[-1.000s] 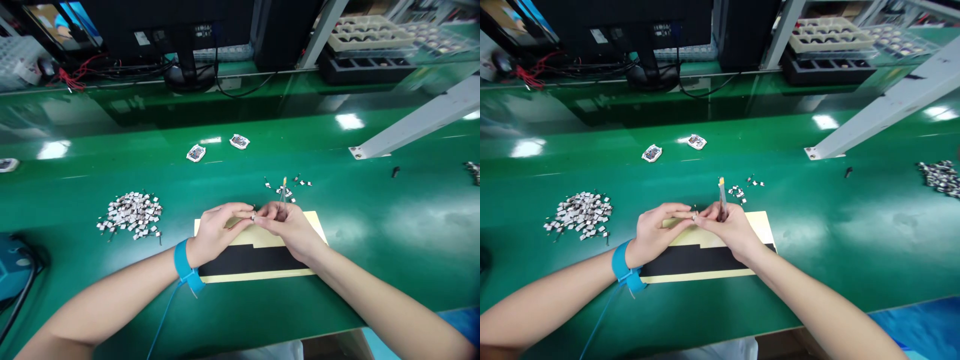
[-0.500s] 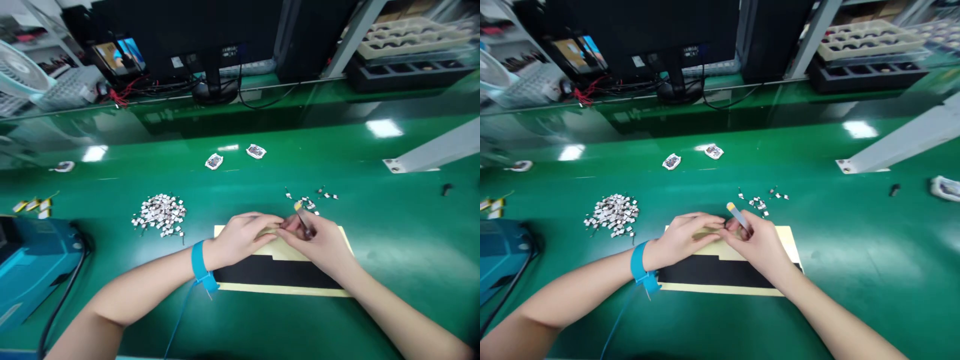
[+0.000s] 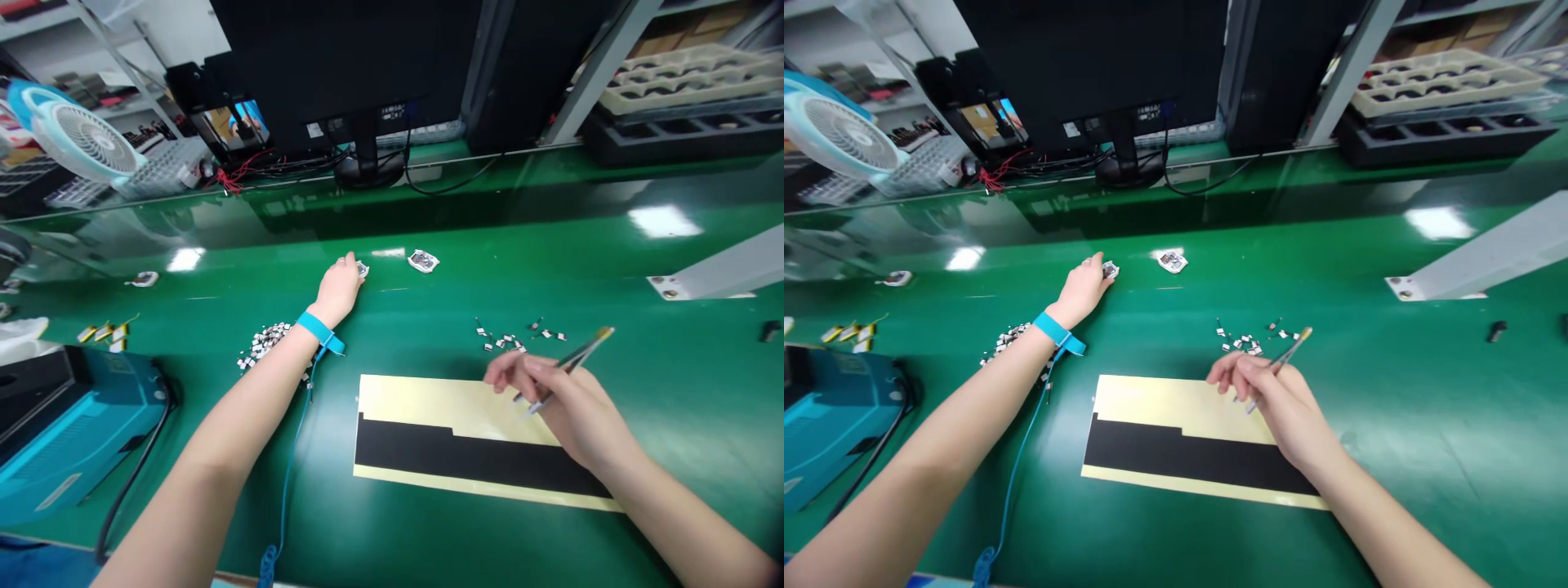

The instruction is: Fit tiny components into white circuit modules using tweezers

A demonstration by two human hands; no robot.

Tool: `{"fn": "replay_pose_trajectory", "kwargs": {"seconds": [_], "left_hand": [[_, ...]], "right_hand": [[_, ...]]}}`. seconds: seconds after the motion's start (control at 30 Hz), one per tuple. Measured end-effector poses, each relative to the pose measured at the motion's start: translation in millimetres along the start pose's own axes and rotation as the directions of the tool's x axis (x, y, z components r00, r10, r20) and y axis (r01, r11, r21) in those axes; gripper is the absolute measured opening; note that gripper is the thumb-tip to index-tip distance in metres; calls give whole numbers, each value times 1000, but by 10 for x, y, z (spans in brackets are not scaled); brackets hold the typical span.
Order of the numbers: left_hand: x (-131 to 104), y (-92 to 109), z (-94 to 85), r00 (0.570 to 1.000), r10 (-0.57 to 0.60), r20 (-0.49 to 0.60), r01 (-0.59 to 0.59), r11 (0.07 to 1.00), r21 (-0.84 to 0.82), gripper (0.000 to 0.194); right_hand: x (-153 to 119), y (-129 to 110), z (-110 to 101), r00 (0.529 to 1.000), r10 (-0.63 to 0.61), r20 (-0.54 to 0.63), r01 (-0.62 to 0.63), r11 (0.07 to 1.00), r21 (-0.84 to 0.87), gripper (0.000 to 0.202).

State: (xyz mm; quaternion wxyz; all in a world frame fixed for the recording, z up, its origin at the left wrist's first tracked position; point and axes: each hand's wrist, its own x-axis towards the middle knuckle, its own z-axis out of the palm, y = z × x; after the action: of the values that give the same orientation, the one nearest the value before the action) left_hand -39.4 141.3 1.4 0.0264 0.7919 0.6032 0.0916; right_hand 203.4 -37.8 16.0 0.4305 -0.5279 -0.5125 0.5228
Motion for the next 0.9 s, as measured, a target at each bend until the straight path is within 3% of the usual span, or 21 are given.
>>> {"fn": "replay_pose_trajectory", "kwargs": {"seconds": [0.13, 0.2, 0.27, 0.33, 0.47, 0.6, 0.77, 0.9], "left_hand": [[-124, 42, -292, 998, 57, 5, -57, 997, -52, 49], [-324, 160, -444, 988, 152, -2, -149, 960, -236, 56], [-611, 342, -491, 965, 263, 13, -222, 839, -497, 60], [-920, 533, -417, 948, 312, 58, -195, 717, -669, 59], [-1318, 762, -101, 929, 363, 66, -161, 561, -812, 57], [-1358, 780, 77, 929, 366, 51, -143, 484, -863, 57], [-1352, 751, 40, 919, 394, -4, -202, 462, -864, 57], [-1373, 760, -7, 899, 435, -56, -283, 478, -831, 56]], "right_hand": [[43, -44, 4, 988, 117, 105, -132, 981, 146, 39], [56, -61, 4, 981, 169, 93, -188, 951, 245, 39], [62, -67, 9, 977, 200, 72, -212, 919, 332, 40], [62, -65, 18, 978, 201, 60, -208, 896, 393, 41], [37, -62, 48, 987, 149, 65, -162, 902, 401, 31], [-16, -71, 121, 988, 101, 116, -128, 959, 254, 18], [-86, -56, 224, 998, 35, 60, -42, 992, 119, 13], [-139, -38, 239, 995, -96, 16, 96, 995, 6, 11]]}}
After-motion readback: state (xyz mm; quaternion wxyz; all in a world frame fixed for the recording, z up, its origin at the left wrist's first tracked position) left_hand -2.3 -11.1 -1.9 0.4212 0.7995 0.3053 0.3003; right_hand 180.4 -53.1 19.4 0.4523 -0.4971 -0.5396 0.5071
